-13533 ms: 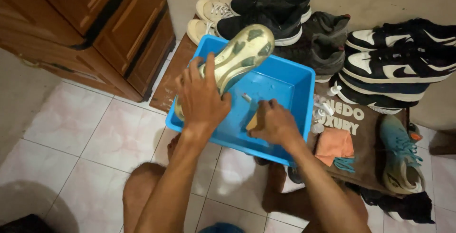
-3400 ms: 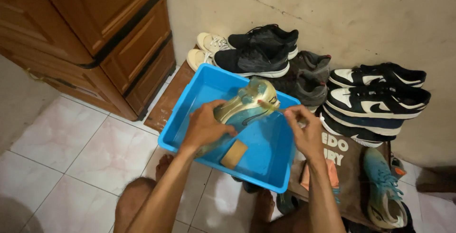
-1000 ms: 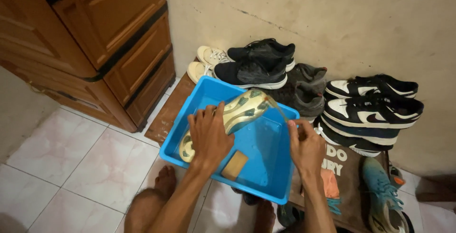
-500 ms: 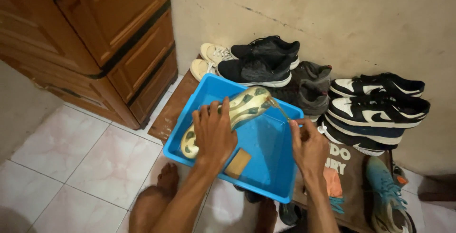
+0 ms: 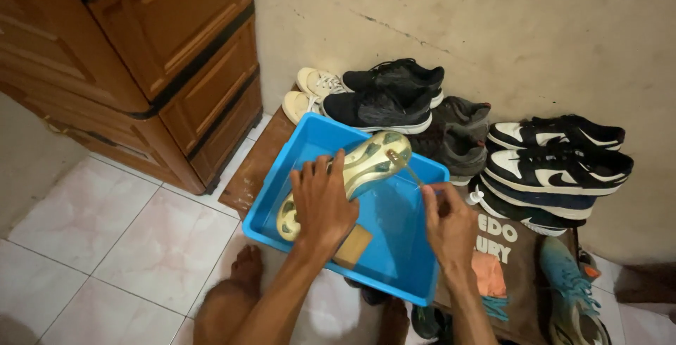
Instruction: Cleaning the sole of a shoe by scrubbing with a brush and wiping with a cloth.
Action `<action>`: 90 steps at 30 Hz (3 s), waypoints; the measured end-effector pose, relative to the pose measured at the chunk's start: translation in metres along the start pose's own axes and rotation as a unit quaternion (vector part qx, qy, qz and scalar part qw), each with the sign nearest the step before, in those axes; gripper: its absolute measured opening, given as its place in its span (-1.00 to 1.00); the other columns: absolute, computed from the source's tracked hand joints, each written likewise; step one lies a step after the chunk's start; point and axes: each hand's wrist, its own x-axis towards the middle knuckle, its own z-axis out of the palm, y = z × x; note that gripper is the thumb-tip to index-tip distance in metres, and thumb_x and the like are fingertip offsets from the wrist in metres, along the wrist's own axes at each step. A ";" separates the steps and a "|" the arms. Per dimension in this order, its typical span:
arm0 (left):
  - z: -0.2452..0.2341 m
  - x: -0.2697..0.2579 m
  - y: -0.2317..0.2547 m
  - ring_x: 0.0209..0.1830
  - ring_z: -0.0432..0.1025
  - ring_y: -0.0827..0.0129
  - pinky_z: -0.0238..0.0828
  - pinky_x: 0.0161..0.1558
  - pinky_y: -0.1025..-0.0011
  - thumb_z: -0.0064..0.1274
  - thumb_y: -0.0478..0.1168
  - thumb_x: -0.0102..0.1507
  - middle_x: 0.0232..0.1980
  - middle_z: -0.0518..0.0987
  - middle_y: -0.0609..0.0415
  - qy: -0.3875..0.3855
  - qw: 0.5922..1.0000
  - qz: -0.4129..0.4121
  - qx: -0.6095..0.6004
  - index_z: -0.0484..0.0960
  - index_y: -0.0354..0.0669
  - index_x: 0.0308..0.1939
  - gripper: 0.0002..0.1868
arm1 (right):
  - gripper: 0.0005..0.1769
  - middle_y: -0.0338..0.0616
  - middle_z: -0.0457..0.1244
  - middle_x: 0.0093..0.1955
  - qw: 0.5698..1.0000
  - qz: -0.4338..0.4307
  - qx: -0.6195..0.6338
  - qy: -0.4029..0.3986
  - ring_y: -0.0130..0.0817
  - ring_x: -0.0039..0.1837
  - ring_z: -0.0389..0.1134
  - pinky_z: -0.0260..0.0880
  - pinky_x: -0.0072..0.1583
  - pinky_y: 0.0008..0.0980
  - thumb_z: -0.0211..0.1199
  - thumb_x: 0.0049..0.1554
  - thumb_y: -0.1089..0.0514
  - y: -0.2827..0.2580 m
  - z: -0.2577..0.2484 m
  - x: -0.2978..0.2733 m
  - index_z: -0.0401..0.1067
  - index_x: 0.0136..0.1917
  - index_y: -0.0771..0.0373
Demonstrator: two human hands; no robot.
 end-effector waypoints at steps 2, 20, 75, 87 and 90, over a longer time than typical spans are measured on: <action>-0.003 0.000 0.001 0.06 0.44 -0.08 0.18 0.08 0.01 0.52 -0.24 -0.11 0.11 0.55 -0.18 -0.001 1.000 -0.011 -0.002 0.51 -0.24 0.36 -0.06 | -0.79 -0.03 0.38 -0.36 1.000 0.006 -0.006 -0.015 0.06 -0.23 0.42 0.40 -0.10 -0.04 0.19 0.32 -0.07 -0.013 0.001 -0.008 0.53 -0.05 0.01; -0.020 0.004 0.009 0.09 0.51 -0.19 0.19 0.11 -0.05 0.43 -0.24 -0.04 0.13 0.59 -0.22 -0.039 0.992 -0.071 -0.093 0.51 -0.29 0.39 -0.11 | -0.68 -0.21 0.11 -0.55 0.960 0.105 0.251 -0.062 -0.42 -0.45 0.08 0.15 -0.33 -0.42 0.08 0.34 -0.03 -0.029 0.031 -0.031 0.39 -0.17 0.17; -0.015 0.004 0.001 0.13 0.48 0.02 0.18 0.07 0.07 0.41 -0.30 -0.10 0.09 0.61 -0.05 -0.026 0.997 0.016 -0.065 0.56 -0.15 0.38 -0.10 | -0.79 -0.01 0.40 -0.32 0.999 0.020 -0.008 -0.037 0.11 -0.20 0.43 0.40 -0.09 0.01 0.25 0.26 -0.10 0.019 -0.029 -0.007 0.52 -0.06 0.03; -0.018 0.002 0.005 0.07 0.53 -0.01 0.22 0.02 0.06 0.47 -0.28 -0.13 0.02 0.66 -0.07 -0.011 0.991 0.001 -0.131 0.62 -0.18 0.32 -0.13 | -0.75 0.02 0.38 -0.33 0.996 0.008 0.050 -0.077 0.11 -0.18 0.43 0.41 -0.04 -0.01 0.26 0.25 -0.13 0.025 -0.025 -0.006 0.52 -0.08 0.05; -0.008 0.001 0.002 0.06 0.53 -0.03 0.22 0.03 0.02 0.50 -0.23 -0.14 0.03 0.65 -0.10 -0.006 0.993 0.011 -0.118 0.60 -0.20 0.33 -0.09 | -0.78 -0.12 0.36 -0.41 0.992 -0.033 0.023 -0.117 0.06 -0.23 0.43 0.43 -0.06 -0.04 0.24 0.23 -0.18 0.007 -0.018 -0.013 0.50 -0.09 -0.07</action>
